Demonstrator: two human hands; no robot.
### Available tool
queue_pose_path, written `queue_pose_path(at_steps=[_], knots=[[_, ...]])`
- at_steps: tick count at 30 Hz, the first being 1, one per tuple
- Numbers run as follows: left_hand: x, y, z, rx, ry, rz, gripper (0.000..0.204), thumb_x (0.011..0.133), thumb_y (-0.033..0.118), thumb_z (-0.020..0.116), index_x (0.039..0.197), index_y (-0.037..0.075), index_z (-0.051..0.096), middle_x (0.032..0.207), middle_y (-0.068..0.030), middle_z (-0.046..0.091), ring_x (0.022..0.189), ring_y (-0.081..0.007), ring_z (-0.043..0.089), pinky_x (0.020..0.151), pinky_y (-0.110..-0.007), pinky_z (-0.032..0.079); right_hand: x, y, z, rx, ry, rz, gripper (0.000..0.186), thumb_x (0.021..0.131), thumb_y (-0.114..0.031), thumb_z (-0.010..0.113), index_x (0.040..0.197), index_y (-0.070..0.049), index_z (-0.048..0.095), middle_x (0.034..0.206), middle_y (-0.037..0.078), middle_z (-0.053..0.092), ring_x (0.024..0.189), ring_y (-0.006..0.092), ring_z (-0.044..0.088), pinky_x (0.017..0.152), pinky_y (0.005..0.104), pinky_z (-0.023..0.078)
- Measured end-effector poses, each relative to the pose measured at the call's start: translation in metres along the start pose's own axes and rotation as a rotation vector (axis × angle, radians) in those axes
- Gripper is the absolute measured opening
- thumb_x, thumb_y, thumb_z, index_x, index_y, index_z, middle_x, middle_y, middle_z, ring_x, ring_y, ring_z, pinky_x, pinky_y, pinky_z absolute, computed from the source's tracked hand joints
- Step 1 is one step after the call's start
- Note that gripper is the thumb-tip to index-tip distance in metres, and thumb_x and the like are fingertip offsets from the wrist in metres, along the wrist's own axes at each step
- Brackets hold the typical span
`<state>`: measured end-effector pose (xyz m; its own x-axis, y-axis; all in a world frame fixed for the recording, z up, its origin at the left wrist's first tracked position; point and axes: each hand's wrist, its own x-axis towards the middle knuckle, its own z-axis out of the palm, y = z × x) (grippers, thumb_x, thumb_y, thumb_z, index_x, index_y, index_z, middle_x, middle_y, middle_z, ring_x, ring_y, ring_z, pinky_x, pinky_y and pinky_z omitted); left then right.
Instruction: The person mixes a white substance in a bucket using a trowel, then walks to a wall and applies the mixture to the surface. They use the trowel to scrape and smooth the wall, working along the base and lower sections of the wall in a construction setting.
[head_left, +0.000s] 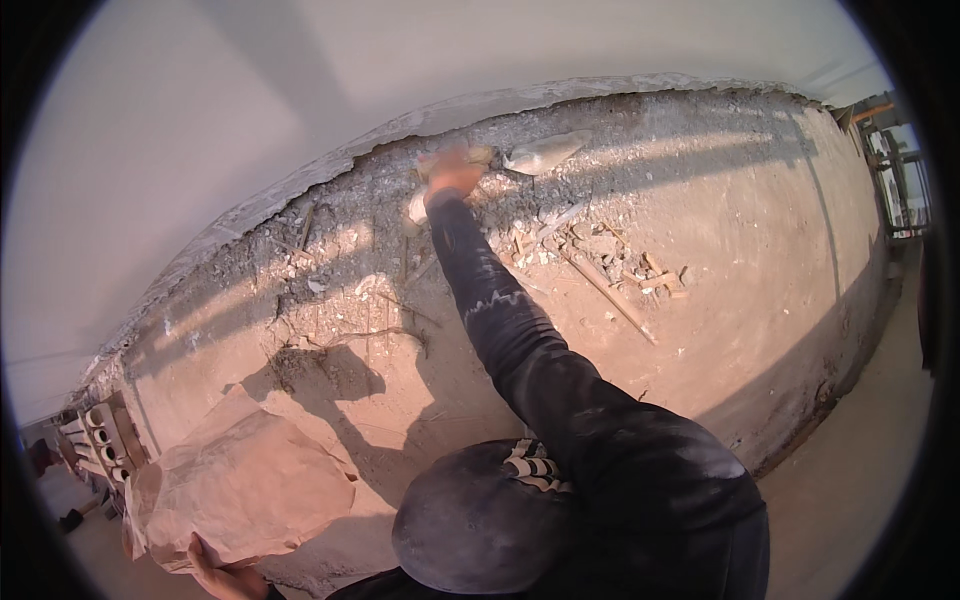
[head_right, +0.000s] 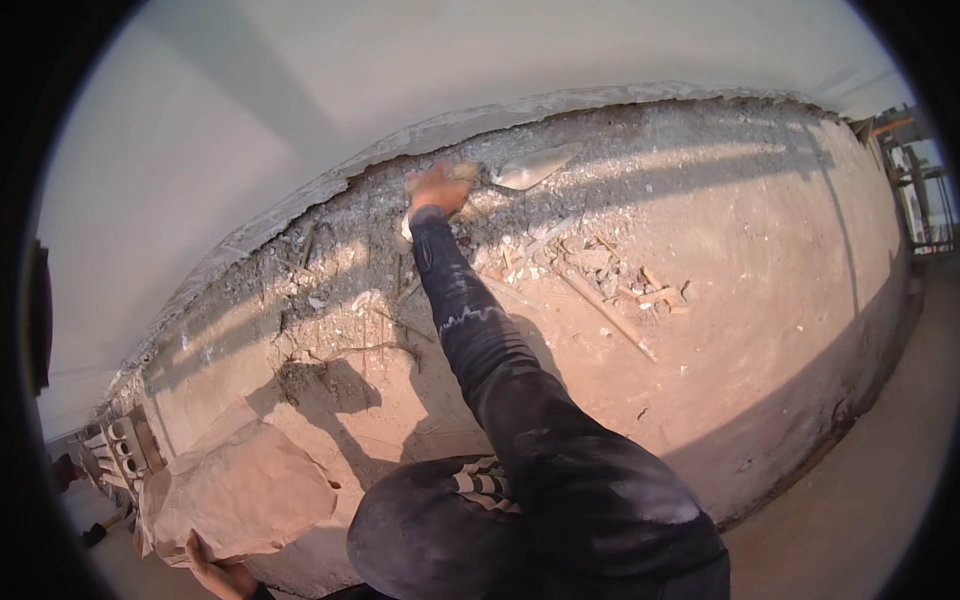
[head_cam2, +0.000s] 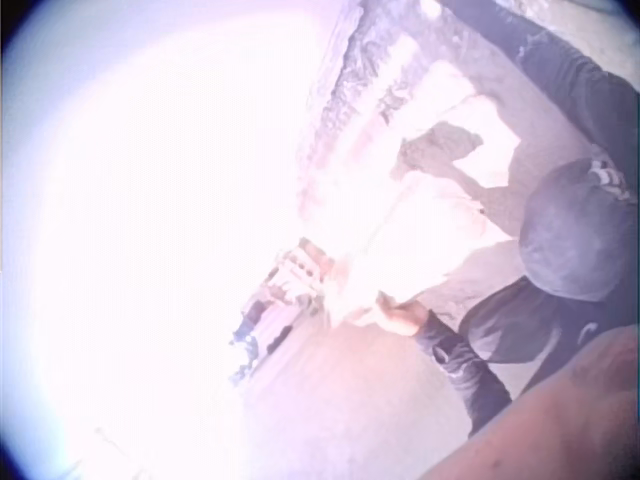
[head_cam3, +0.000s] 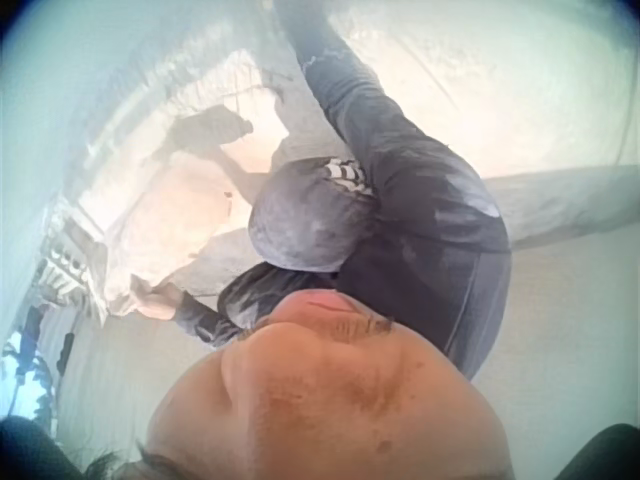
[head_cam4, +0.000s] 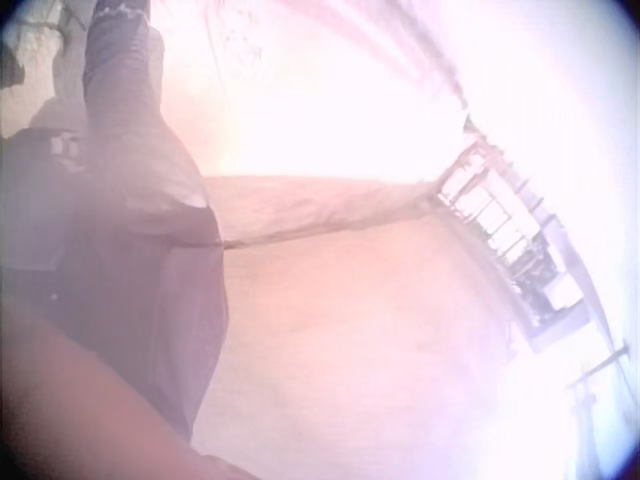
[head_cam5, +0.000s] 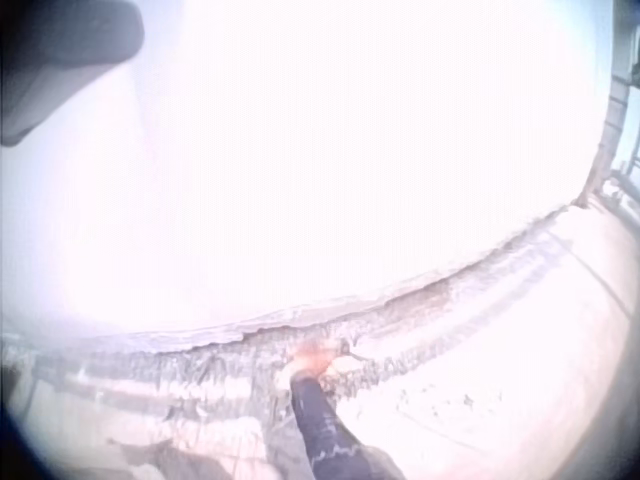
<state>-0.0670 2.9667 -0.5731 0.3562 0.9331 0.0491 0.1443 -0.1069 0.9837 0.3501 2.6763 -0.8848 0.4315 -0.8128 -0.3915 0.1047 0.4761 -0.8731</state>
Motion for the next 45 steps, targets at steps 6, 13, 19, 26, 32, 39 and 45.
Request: queue_pose_path(at_steps=[6, 13, 19, 26, 32, 39, 45], knots=[[0.009, -0.012, -0.014, 0.082, 0.013, -0.01, 0.035, 0.079, 0.015, 0.058, 0.105, -0.008, 0.057, 0.107, -0.018, 0.058, 0.097, -0.0286, 0.056, 0.084, -0.04, 0.045, -0.01, 0.0, -0.008, 0.188, -0.312, 0.339, 0.036, 0.086, -0.023, 0.054, 0.106, 0.005, 0.041, 0.072, 0.019, 0.058, 0.056, 0.0275, 0.062, 0.049, 0.0362, 0.051], [0.023, -0.027, -0.017, 0.065, -0.07, -0.035, 0.037, 0.082, 0.019, 0.055, 0.109, -0.007, 0.055, 0.11, -0.0163, 0.057, 0.099, -0.0272, 0.056, 0.084, -0.038, 0.046, -0.009, -0.02, -0.006, 0.042, -0.202, 0.229, 0.042, 0.084, -0.021, 0.058, 0.107, 0.008, 0.039, 0.071, 0.018, 0.058, 0.055, 0.0264, 0.061, 0.05, 0.0366, 0.05], [0.064, -0.048, -0.043, -0.013, -0.162, -0.124, 0.042, 0.09, 0.027, 0.047, 0.116, -0.006, 0.05, 0.119, -0.0164, 0.052, 0.108, -0.0265, 0.053, 0.089, -0.034, 0.045, -0.008, -0.015, -0.023, 0.208, -0.269, 0.245, 0.024, 0.086, -0.013, 0.053, 0.097, 0.005, 0.042, 0.069, 0.016, 0.056, 0.053, 0.025, 0.059, 0.048, 0.0357, 0.051], [0.067, -0.055, -0.025, -0.038, -0.21, -0.165, 0.042, 0.09, 0.027, 0.047, 0.117, -0.005, 0.05, 0.119, -0.0157, 0.053, 0.109, -0.0264, 0.052, 0.091, -0.034, 0.044, 0.013, -0.009, 0.004, 0.227, -0.357, 0.448, 0.023, 0.087, -0.014, 0.049, 0.101, 0.0, 0.038, 0.067, 0.012, 0.052, 0.046, 0.0215, 0.053, 0.044, 0.0363, 0.05], [0.068, -0.051, -0.031, -0.042, -0.198, -0.171, 0.04, 0.09, 0.025, 0.047, 0.116, -0.005, 0.05, 0.119, -0.0158, 0.053, 0.11, -0.0253, 0.052, 0.09, -0.034, 0.044, -0.007, -0.048, -0.016, 0.312, -0.141, 0.106, 0.018, 0.084, -0.013, 0.049, 0.088, 0.003, 0.043, 0.066, 0.013, 0.052, 0.047, 0.0241, 0.056, 0.047, 0.0368, 0.049], [0.045, -0.037, 0.0, -0.005, -0.124, -0.194, 0.04, 0.091, 0.026, 0.044, 0.117, -0.004, 0.05, 0.119, -0.0158, 0.053, 0.109, -0.0255, 0.052, 0.09, -0.034, 0.045, -0.013, -0.015, 0.007, 0.22, -0.348, 0.513, 0.027, 0.086, -0.013, 0.051, 0.105, 0.002, 0.039, 0.064, 0.011, 0.05, 0.046, 0.0205, 0.054, 0.042, 0.0345, 0.05], [0.044, -0.046, 0.008, 0.012, -0.151, -0.195, 0.041, 0.092, 0.028, 0.042, 0.118, -0.003, 0.05, 0.12, -0.0158, 0.053, 0.11, -0.0261, 0.052, 0.09, -0.034, 0.045, -0.001, -0.016, -0.009, 0.241, -0.3, 0.4, 0.024, 0.086, -0.013, 0.051, 0.097, 0.006, 0.041, 0.077, 0.015, 0.051, 0.052, 0.0251, 0.057, 0.048, 0.0383, 0.053]])
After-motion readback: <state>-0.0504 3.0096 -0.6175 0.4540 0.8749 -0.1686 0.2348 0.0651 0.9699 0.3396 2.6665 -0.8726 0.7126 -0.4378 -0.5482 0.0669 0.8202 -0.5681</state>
